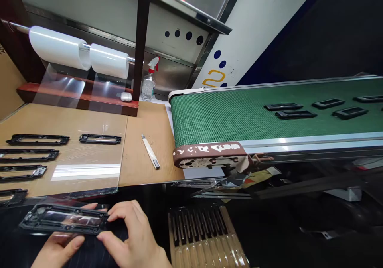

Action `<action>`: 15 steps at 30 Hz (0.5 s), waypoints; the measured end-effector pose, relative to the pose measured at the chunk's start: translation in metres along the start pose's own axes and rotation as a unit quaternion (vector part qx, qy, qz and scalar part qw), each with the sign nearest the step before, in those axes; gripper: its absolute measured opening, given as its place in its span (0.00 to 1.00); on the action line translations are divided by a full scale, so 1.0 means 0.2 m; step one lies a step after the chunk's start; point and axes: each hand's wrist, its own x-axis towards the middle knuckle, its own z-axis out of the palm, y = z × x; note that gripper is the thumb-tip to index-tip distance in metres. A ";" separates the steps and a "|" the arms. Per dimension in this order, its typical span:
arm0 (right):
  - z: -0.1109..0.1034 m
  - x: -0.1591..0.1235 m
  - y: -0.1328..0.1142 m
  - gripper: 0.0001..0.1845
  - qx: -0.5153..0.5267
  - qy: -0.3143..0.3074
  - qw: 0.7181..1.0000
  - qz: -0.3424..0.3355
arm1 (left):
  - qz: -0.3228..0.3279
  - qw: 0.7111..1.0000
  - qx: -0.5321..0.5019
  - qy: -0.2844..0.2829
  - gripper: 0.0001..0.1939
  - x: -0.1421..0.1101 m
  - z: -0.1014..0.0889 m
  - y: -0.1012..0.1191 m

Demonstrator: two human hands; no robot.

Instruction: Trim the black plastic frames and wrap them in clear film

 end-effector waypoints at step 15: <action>-0.01 -0.04 0.01 0.22 0.032 -0.039 0.993 0.105 | -0.001 0.999 -0.049 0.018 0.28 0.00 0.04 0.02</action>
